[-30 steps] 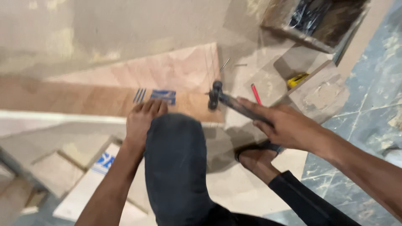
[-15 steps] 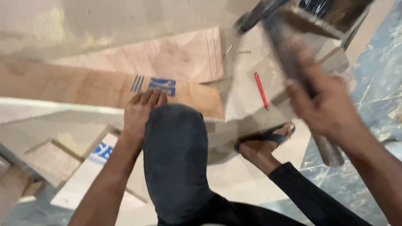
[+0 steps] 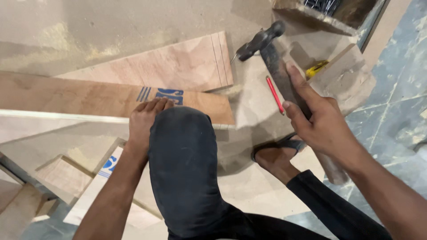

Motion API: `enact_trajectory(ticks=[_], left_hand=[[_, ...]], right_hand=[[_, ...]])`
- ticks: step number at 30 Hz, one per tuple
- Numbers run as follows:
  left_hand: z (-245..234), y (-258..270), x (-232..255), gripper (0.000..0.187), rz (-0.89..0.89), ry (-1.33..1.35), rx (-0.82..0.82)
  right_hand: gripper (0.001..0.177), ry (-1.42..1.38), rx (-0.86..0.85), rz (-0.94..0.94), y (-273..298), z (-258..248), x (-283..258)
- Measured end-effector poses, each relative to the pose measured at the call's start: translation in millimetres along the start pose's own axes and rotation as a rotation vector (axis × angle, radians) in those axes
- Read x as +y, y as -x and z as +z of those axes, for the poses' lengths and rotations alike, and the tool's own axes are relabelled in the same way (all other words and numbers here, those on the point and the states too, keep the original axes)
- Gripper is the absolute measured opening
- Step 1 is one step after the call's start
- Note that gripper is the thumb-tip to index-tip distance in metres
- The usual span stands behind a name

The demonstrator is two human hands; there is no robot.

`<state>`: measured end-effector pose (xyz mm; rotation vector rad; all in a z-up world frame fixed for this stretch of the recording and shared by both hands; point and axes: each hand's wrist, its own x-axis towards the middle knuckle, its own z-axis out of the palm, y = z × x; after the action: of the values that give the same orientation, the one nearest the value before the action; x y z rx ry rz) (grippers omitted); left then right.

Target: The person marks lines on wooden boards using a speed square and pencil, then positions a smaller board and hammers nails into it to join the pieces.

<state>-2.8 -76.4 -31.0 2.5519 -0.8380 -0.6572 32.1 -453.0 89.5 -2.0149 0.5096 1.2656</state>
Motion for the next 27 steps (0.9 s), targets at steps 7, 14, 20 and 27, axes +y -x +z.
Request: enact_trajectory(ticks=[7, 14, 20, 27], left_hand=[[1, 6, 1, 0.032, -0.029, 0.021, -0.013], [0, 4, -4, 0.04, 0.013, 0.008, -0.02], [-1, 2, -6, 0.032, 0.009, 0.085, -0.004], [-6, -1, -3, 0.029, 0.042, 0.057, 0.045]], right_hand=[[0.084, 0.174, -0.385, 0.052, -7, 44, 19], [0.075, -0.071, 0.007, -0.274, -4, 18, 24], [0.08, 0.094, -0.346, 0.071, -7, 48, 20], [0.05, -0.512, 0.024, 0.349, -7, 172, 134]])
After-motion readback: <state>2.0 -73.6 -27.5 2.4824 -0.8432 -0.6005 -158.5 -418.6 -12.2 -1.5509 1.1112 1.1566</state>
